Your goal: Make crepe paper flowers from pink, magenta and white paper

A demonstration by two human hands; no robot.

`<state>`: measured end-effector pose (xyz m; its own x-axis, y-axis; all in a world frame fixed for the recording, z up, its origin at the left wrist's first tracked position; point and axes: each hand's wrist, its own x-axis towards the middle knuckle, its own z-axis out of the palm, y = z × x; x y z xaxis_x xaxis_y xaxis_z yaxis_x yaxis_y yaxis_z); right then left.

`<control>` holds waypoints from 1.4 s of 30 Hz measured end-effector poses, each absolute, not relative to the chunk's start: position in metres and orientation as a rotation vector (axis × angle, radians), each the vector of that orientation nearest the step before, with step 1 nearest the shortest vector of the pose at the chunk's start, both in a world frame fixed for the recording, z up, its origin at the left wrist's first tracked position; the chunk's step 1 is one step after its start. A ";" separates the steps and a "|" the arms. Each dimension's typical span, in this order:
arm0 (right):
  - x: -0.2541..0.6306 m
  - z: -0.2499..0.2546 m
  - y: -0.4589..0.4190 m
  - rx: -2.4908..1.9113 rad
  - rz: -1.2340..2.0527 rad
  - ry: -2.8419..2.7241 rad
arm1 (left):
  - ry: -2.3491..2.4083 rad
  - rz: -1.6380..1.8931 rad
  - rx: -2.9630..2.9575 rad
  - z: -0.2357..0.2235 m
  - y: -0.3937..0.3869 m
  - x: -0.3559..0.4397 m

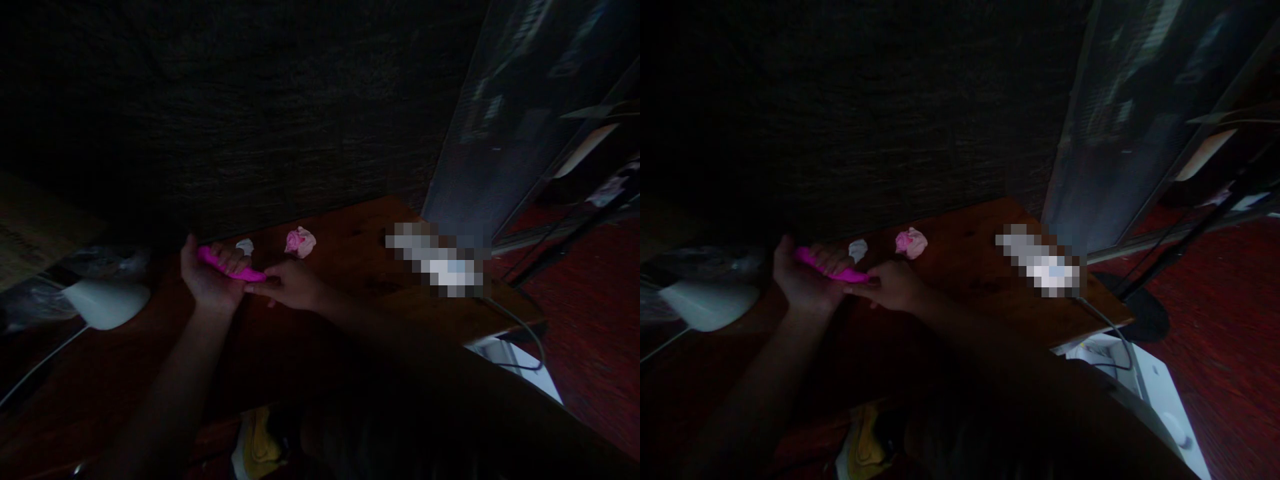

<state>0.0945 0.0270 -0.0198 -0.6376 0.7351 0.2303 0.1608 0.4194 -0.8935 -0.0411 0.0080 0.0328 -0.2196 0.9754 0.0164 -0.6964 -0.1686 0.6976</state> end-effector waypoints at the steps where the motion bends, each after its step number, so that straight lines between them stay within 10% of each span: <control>1: 0.094 -0.020 0.027 -0.765 1.188 -2.078 | 0.678 1.693 0.581 0.032 0.008 -0.041; 31: 0.098 -0.010 0.022 -0.814 1.029 -2.300 | 0.776 1.577 0.570 0.032 0.008 -0.037; 42: 0.332 0.015 -0.038 -1.394 0.200 -1.999 | 0.820 1.634 0.405 0.030 0.016 -0.026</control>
